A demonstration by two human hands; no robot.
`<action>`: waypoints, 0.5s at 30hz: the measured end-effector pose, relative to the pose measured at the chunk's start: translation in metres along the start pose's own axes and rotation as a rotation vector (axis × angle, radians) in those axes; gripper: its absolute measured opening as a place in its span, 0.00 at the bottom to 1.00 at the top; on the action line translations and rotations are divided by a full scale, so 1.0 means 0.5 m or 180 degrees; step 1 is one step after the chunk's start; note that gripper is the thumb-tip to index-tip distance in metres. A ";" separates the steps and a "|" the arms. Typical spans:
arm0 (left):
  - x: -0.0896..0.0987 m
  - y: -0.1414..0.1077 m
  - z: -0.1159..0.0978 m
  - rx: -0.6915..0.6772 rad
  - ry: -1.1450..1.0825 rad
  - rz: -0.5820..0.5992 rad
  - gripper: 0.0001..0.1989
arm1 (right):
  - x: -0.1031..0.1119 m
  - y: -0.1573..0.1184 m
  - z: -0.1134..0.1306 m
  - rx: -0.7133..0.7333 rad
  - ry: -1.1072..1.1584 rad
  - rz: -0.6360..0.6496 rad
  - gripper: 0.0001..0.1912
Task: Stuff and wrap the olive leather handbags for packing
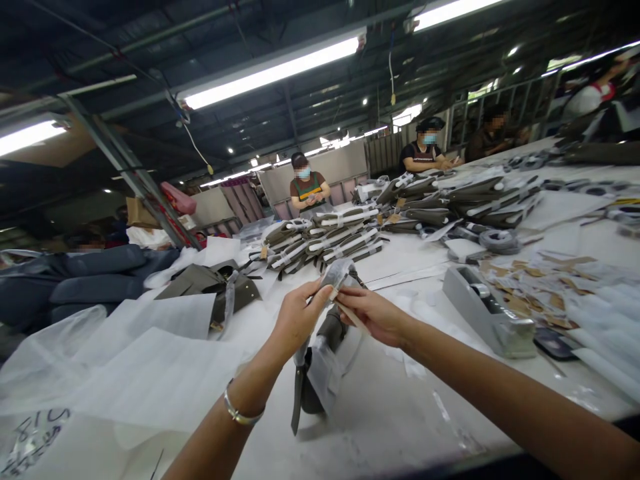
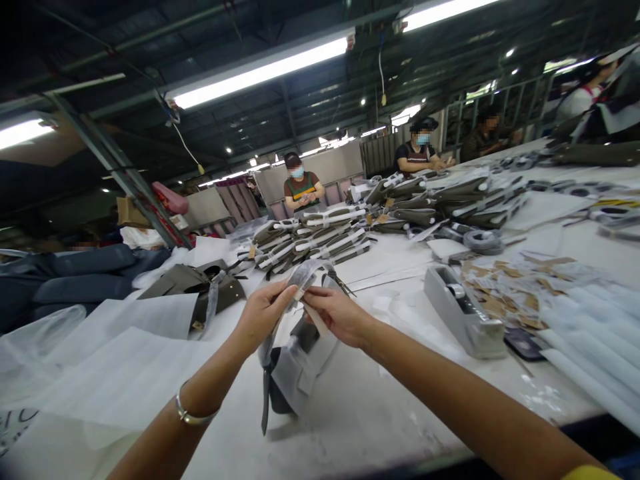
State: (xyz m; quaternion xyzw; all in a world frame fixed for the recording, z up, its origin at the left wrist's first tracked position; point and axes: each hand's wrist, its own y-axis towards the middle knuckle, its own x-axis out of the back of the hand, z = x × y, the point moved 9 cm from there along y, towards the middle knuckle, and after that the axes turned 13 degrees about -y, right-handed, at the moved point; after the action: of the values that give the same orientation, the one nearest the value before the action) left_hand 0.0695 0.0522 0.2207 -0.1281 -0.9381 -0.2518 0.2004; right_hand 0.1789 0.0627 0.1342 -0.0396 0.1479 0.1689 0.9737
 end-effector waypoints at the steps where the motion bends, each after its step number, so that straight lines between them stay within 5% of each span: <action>1: 0.000 0.000 0.004 0.0004 -0.0034 0.0007 0.18 | -0.005 -0.008 -0.004 -0.0022 0.0116 0.0102 0.16; 10: 0.007 0.004 -0.008 -0.0366 0.0057 -0.0200 0.14 | 0.010 0.020 0.005 0.0328 0.0149 -0.0318 0.18; 15: 0.016 0.000 -0.011 -0.0452 0.0136 -0.0162 0.13 | -0.019 0.008 -0.004 0.0102 0.0312 -0.0017 0.13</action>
State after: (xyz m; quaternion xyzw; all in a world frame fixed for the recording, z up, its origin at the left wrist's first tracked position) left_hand 0.0644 0.0505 0.2288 -0.1127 -0.9164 -0.3253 0.2043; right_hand 0.1687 0.0632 0.1351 -0.0327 0.1981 0.1617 0.9662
